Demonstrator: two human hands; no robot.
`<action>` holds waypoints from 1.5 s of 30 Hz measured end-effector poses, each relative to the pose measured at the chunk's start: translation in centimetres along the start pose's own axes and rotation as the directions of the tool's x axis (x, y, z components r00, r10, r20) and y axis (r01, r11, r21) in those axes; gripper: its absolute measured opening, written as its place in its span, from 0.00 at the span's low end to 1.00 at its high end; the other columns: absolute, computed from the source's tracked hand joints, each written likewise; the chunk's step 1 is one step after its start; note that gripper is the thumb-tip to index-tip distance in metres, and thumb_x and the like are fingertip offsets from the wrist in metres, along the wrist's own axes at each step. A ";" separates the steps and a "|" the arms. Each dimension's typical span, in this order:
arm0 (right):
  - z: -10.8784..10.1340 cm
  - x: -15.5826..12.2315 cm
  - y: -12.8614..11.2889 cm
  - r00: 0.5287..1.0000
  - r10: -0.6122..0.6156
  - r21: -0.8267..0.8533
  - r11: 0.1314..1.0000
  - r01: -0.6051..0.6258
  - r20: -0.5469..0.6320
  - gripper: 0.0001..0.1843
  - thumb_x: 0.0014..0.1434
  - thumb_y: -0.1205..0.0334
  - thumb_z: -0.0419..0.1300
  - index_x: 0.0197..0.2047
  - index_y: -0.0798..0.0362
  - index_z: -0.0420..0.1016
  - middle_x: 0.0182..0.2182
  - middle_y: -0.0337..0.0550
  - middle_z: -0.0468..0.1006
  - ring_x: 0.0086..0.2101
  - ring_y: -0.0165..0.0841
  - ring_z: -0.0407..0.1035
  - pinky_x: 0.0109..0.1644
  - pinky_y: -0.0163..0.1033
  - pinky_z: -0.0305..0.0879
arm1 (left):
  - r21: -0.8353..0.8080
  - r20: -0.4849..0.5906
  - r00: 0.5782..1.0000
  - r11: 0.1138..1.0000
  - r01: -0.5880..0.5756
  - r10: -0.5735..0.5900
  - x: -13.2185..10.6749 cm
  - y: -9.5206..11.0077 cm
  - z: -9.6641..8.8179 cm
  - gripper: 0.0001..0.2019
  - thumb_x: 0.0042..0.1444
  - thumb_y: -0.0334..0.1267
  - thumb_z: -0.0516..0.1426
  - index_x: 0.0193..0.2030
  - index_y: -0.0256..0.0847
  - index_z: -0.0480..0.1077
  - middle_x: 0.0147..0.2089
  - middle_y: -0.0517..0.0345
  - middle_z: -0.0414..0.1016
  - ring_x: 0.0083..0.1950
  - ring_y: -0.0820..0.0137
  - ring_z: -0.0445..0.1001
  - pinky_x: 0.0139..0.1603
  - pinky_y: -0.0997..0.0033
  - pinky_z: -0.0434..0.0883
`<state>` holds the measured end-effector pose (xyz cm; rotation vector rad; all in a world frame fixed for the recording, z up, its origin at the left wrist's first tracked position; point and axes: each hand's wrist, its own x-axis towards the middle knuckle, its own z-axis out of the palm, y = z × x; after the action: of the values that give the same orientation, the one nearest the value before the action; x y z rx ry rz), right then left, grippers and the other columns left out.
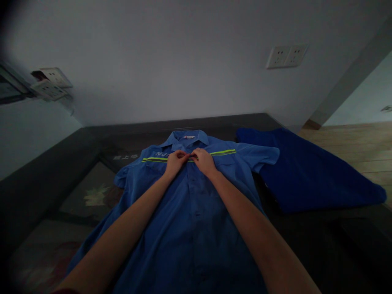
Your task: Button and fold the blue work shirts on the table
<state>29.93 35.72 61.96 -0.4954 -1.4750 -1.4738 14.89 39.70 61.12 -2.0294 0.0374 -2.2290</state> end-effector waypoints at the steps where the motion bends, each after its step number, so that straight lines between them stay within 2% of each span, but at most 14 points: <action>1: 0.0 0.0 0.0 1.000 -0.003 -0.001 1.000 0.003 0.000 0.02 0.57 0.67 0.60 0.35 0.52 0.72 0.34 0.43 0.75 0.37 0.36 0.68 0.42 0.40 0.61 | -0.002 -0.001 1.000 1.000 0.012 -0.012 0.1 0.0 0.0 0.07 0.50 0.37 0.61 0.31 0.35 0.73 0.27 0.56 0.77 0.31 0.70 0.75 0.32 0.75 0.68; 15: -0.4 -0.1 -0.7 1.000 -0.029 -0.014 0.999 0.029 -0.011 0.03 0.59 0.66 0.58 0.37 0.53 0.73 0.36 0.46 0.75 0.40 0.39 0.67 0.44 0.41 0.61 | -0.076 -0.001 0.993 0.990 0.115 -0.115 1.0 -0.8 0.3 0.06 0.48 0.37 0.59 0.26 0.36 0.70 0.21 0.61 0.71 0.24 0.72 0.70 0.27 0.75 0.65; 24: -0.6 -0.1 -1.7 0.999 -0.054 -0.138 0.989 0.052 -0.004 0.07 0.63 0.62 0.54 0.34 0.52 0.71 0.34 0.47 0.74 0.39 0.41 0.66 0.43 0.42 0.60 | -0.089 -0.005 0.994 0.990 0.112 -0.113 1.0 -1.2 0.4 0.06 0.48 0.36 0.60 0.26 0.35 0.70 0.22 0.60 0.72 0.25 0.73 0.70 0.26 0.77 0.65; 30: -0.7 -0.1 -1.4 0.999 -0.004 -0.074 0.997 0.001 -0.034 0.07 0.62 0.63 0.54 0.32 0.51 0.71 0.32 0.45 0.74 0.37 0.39 0.66 0.41 0.41 0.59 | -0.063 0.012 0.995 0.993 0.096 -0.095 0.8 -0.8 0.3 0.06 0.50 0.36 0.60 0.29 0.36 0.71 0.24 0.59 0.74 0.26 0.72 0.73 0.28 0.76 0.67; 34: -0.7 0.1 -0.7 0.998 0.040 0.017 0.999 -0.040 -0.042 0.08 0.61 0.63 0.55 0.30 0.51 0.71 0.30 0.43 0.75 0.34 0.37 0.68 0.38 0.38 0.59 | -0.050 0.090 0.991 0.993 0.104 -0.099 1.3 0.2 -1.0 0.04 0.54 0.34 0.57 0.32 0.36 0.72 0.24 0.58 0.75 0.24 0.71 0.74 0.29 0.74 0.69; 37: -0.7 0.3 -0.4 0.997 0.055 0.077 0.996 -0.051 -0.047 0.08 0.61 0.62 0.56 0.30 0.52 0.71 0.30 0.42 0.76 0.32 0.35 0.68 0.36 0.37 0.58 | 0.104 0.037 0.999 0.994 -0.022 0.018 1.7 1.3 -2.7 0.06 0.57 0.35 0.55 0.34 0.38 0.73 0.30 0.55 0.78 0.28 0.70 0.75 0.33 0.73 0.69; 40: -0.7 0.4 -0.4 0.996 0.068 0.095 0.994 -0.063 -0.054 0.08 0.60 0.62 0.57 0.30 0.52 0.72 0.29 0.42 0.76 0.32 0.35 0.69 0.36 0.37 0.58 | 0.371 -0.011 0.983 0.914 -0.165 0.182 1.6 2.3 -3.5 0.07 0.56 0.36 0.55 0.35 0.40 0.74 0.34 0.53 0.79 0.35 0.68 0.76 0.38 0.72 0.67; 42: -0.7 0.4 -0.5 0.997 0.060 0.091 0.994 -0.055 -0.058 0.08 0.61 0.62 0.57 0.30 0.52 0.72 0.29 0.42 0.76 0.32 0.36 0.68 0.36 0.37 0.58 | 0.481 -0.001 0.978 0.858 -0.182 0.208 1.2 2.7 -3.3 0.07 0.56 0.38 0.56 0.33 0.40 0.75 0.34 0.52 0.79 0.38 0.65 0.75 0.43 0.68 0.66; 45: -0.7 0.3 -0.6 0.997 0.034 0.081 0.996 -0.029 -0.069 0.10 0.62 0.60 0.55 0.30 0.51 0.71 0.29 0.42 0.75 0.33 0.36 0.68 0.38 0.38 0.59 | 0.550 0.031 0.986 0.821 -0.153 0.164 0.4 2.7 -2.1 0.11 0.56 0.44 0.56 0.29 0.41 0.75 0.33 0.52 0.79 0.39 0.61 0.74 0.50 0.59 0.62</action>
<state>29.52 34.88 61.79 -0.4128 -1.4581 -1.3882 12.93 36.84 61.08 -1.6213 -0.3788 -1.8669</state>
